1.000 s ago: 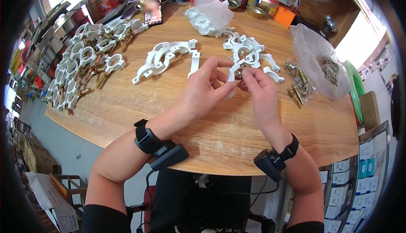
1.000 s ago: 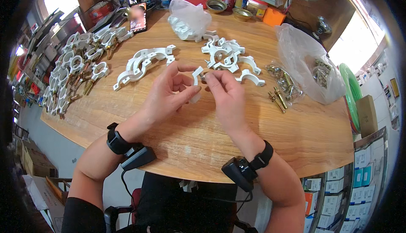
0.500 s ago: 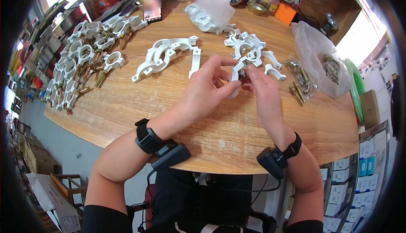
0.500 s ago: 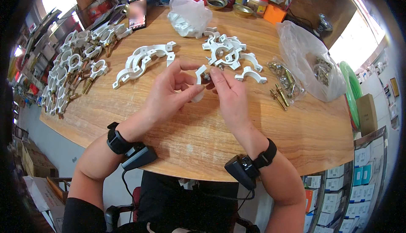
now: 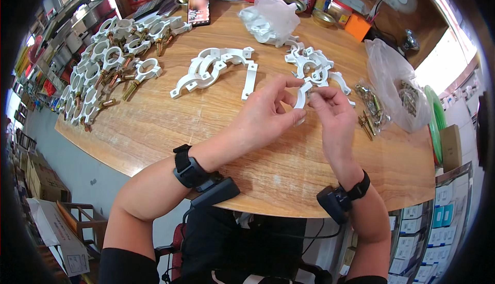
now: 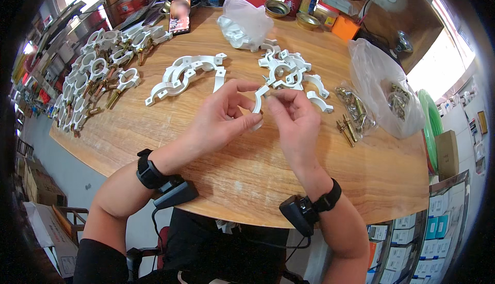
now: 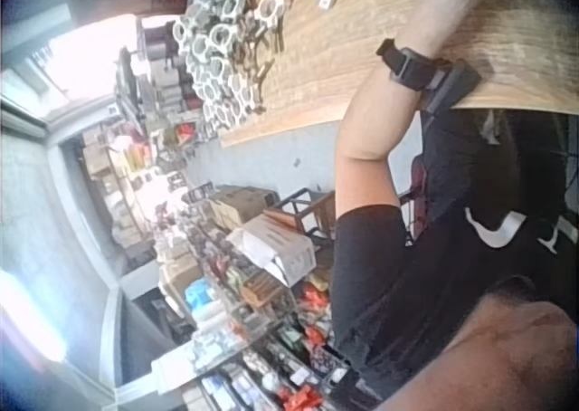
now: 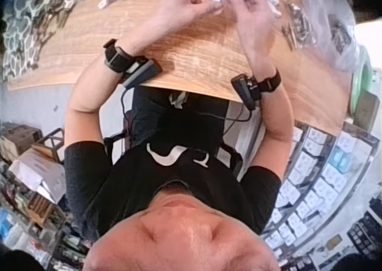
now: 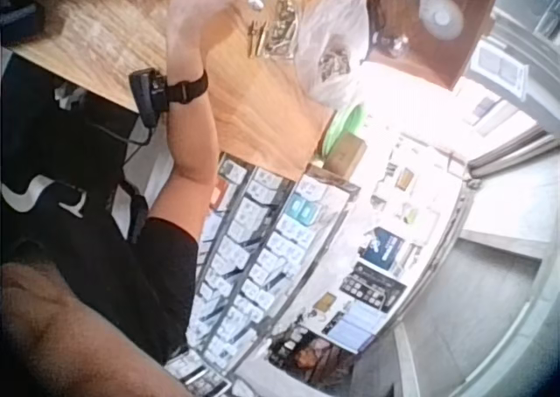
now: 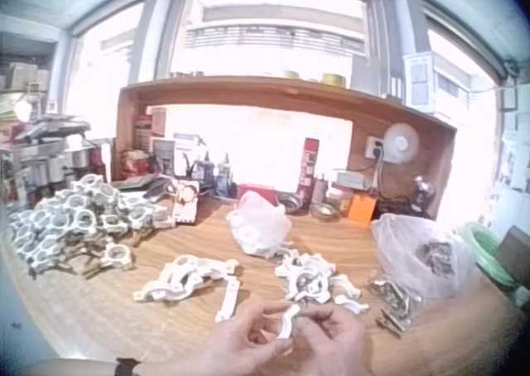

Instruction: Assembling metal bolts and nuts into white plastic pipe clamps.

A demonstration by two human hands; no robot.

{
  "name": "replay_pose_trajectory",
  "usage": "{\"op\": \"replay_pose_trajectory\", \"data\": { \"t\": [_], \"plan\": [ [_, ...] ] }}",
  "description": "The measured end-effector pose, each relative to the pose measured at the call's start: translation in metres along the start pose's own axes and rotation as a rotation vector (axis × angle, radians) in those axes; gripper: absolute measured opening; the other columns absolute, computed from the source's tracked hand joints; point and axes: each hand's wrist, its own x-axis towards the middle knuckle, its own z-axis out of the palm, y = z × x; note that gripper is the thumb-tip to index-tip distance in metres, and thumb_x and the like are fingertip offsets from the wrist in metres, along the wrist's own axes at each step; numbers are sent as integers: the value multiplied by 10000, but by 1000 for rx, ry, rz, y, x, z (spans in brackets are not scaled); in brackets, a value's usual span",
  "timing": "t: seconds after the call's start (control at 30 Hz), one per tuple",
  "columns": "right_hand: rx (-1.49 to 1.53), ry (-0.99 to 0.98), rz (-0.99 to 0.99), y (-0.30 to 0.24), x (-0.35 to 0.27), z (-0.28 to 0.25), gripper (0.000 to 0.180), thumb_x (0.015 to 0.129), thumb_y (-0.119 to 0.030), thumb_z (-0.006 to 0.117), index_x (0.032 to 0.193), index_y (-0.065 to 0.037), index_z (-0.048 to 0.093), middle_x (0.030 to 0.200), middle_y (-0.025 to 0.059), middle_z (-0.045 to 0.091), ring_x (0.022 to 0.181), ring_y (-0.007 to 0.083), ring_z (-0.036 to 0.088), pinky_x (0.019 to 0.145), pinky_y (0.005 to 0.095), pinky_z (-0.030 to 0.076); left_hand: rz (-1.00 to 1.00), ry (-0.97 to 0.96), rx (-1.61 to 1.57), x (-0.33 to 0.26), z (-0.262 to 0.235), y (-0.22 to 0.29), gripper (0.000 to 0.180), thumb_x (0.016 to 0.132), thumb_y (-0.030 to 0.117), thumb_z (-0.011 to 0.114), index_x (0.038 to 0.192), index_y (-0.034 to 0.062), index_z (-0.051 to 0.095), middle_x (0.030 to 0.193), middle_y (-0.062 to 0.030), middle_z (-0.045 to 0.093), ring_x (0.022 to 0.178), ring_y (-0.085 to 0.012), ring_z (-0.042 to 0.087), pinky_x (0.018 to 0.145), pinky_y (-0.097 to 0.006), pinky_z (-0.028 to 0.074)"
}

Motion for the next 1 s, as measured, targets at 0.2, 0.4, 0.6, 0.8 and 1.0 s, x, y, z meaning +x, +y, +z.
{"op": "replay_pose_trajectory", "data": {
  "t": [0.2, 0.4, 0.6, 0.8, 1.0],
  "plan": [
    [111, -109, 238, 4, 3, -5, 179, 895, -142, 575, 983, 13, 578, 888, 37, 617, 796, 99, 573, 719, 223, 450, 47, 7, 43, 0, -1, 1, 445, 824, 83, 642, 1219, 54, 440, 873, -31, 582, 635, -27, 523, 550, -173, 412],
    [-24, -62, 25, 10, 1, -1, 264, 934, -224, 518, 1008, 18, 590, 908, 41, 620, 808, 90, 564, 740, 250, 453, 38, 19, 51, 1, -1, 2, 440, 818, 74, 639, 1209, 48, 438, 876, -38, 587, 633, -26, 518, 550, -178, 411],
    [130, -125, 260, 3, 2, -3, 187, 891, -126, 582, 1010, 18, 583, 904, 39, 613, 812, 80, 557, 736, 226, 453, 36, 2, 36, 1, -1, 3, 434, 825, 73, 632, 1210, 48, 432, 895, -41, 583, 637, -28, 515, 559, -178, 414],
    [-3, -49, 88, 4, -2, 0, 228, 921, -192, 542, 989, 18, 600, 885, 28, 616, 816, 82, 556, 745, 235, 443, 39, -1, 12, 1, -1, 1, 440, 830, 71, 627, 1218, 43, 422, 898, -39, 580, 639, -30, 513, 571, -179, 421],
    [91, -122, 225, 7, 1, -2, 201, 903, -163, 568, 988, 17, 599, 890, 26, 617, 817, 80, 554, 724, 225, 437, 21, 40, 11, 0, 1, -2, 435, 794, 92, 643, 1187, 57, 460, 844, -77, 606, 594, -95, 502, 552, -250, 432]
  ]
}}
